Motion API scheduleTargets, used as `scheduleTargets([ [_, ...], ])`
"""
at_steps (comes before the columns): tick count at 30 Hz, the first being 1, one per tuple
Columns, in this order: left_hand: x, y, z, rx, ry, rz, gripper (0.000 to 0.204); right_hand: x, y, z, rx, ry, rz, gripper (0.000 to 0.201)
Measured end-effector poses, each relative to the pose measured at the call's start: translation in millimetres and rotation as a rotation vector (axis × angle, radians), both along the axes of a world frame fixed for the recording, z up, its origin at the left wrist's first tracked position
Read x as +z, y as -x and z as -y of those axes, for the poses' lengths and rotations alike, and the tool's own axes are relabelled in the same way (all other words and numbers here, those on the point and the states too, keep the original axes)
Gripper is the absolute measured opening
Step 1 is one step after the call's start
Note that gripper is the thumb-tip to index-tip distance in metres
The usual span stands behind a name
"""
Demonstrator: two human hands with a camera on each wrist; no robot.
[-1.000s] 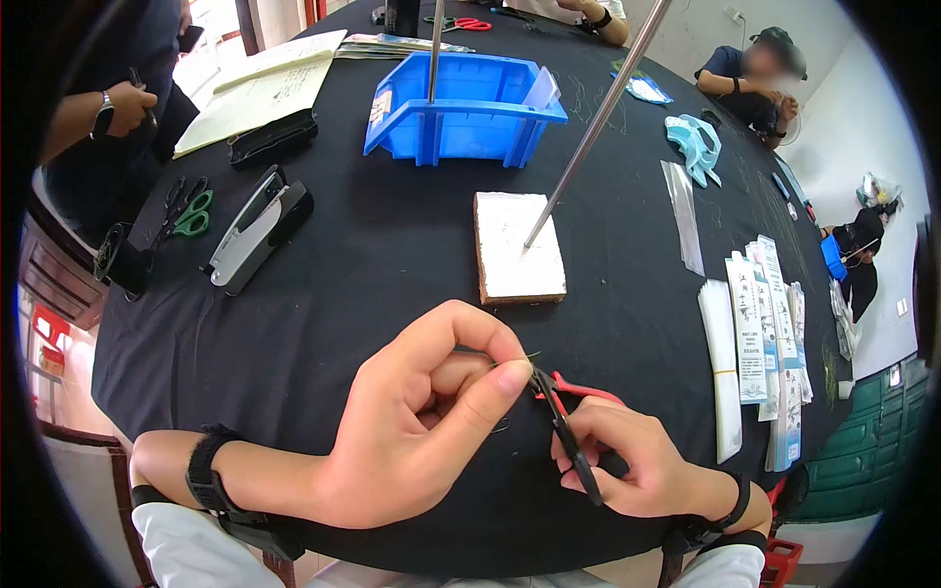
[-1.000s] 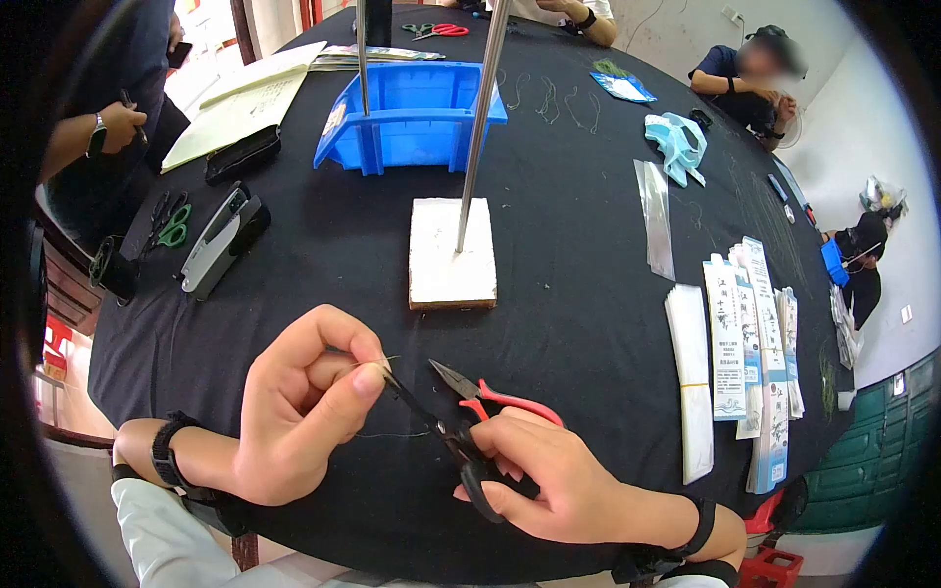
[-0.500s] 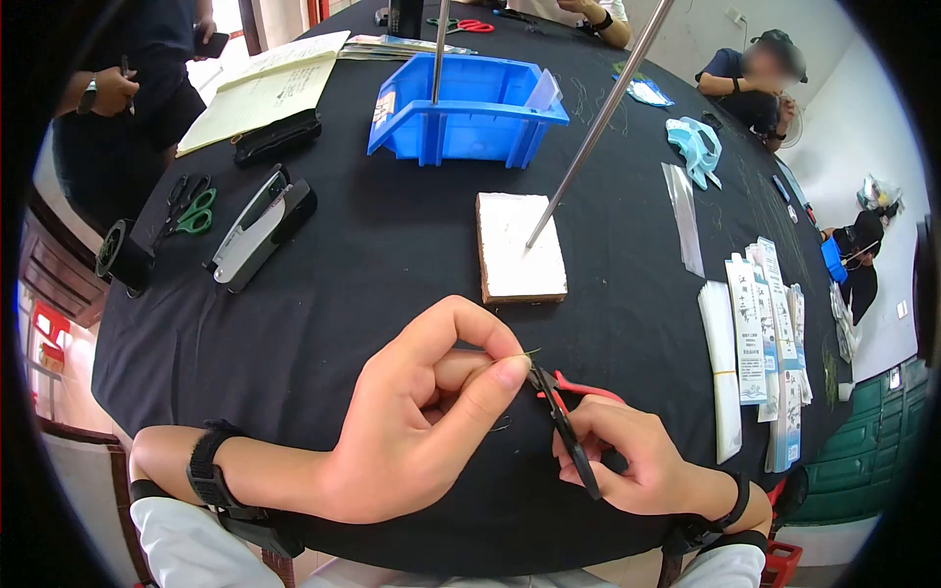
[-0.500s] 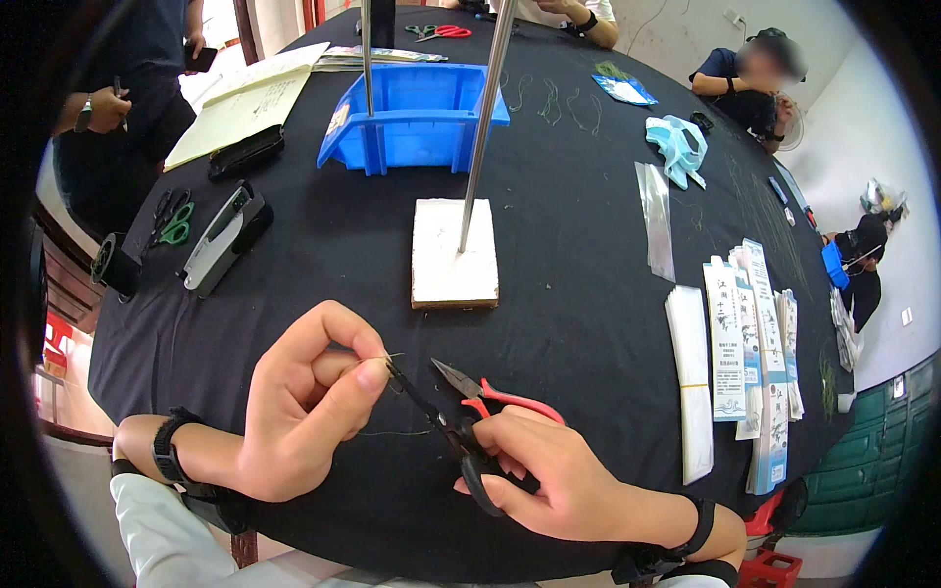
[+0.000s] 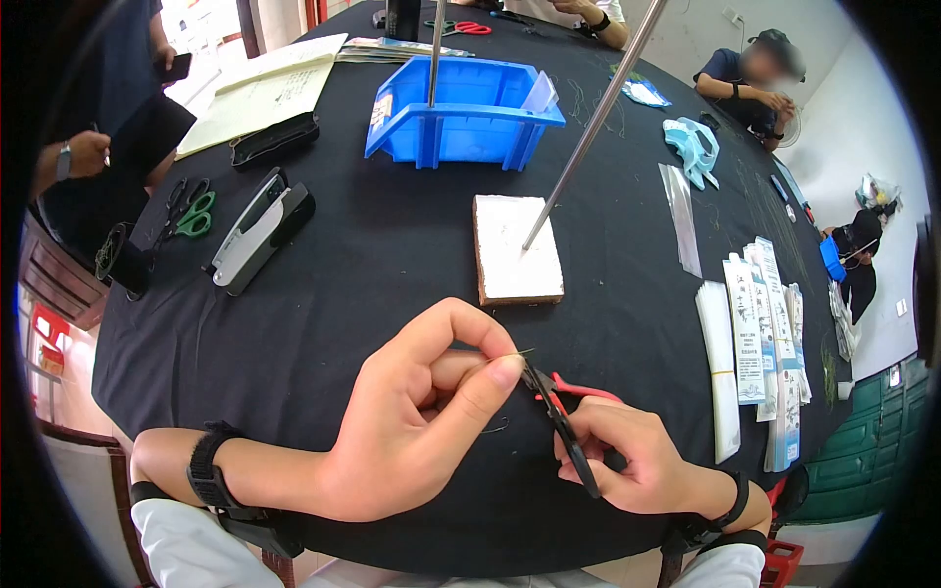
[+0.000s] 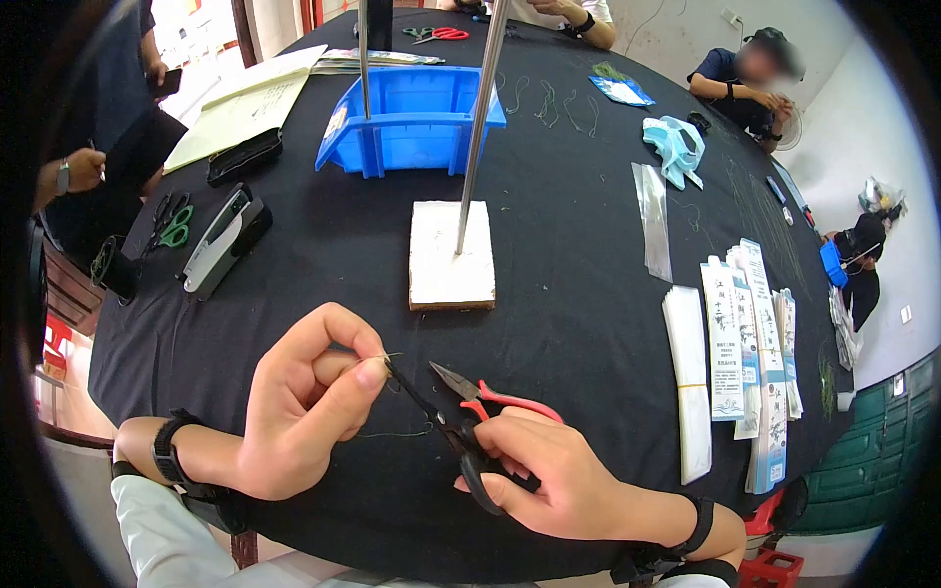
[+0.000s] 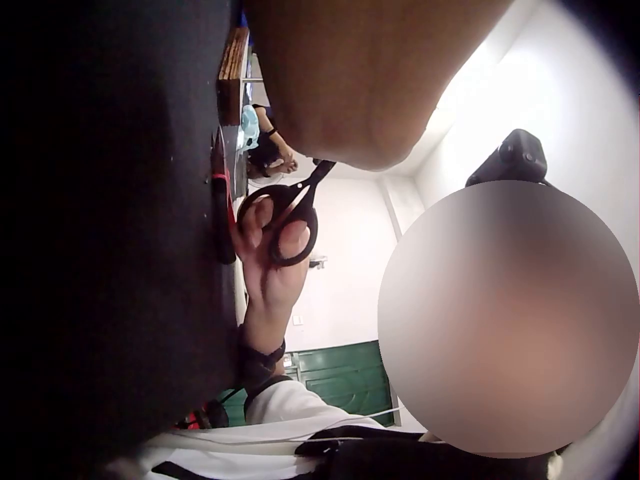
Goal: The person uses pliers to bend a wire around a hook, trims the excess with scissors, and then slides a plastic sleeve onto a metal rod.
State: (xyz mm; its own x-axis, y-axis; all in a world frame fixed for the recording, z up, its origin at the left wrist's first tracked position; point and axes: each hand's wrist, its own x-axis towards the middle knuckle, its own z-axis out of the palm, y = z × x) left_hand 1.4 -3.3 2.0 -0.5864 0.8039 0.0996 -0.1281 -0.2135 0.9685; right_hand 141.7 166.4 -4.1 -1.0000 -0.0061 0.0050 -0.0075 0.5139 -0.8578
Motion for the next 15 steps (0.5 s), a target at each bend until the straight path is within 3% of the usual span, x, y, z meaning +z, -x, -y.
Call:
scheduleTargets([
  [15, 4.0, 0.4, 0.6, -0.024, 0.015, 0.065, 0.01, -2.3, 1.0, -0.3, -0.031, -0.012, -0.08, 0.013],
])
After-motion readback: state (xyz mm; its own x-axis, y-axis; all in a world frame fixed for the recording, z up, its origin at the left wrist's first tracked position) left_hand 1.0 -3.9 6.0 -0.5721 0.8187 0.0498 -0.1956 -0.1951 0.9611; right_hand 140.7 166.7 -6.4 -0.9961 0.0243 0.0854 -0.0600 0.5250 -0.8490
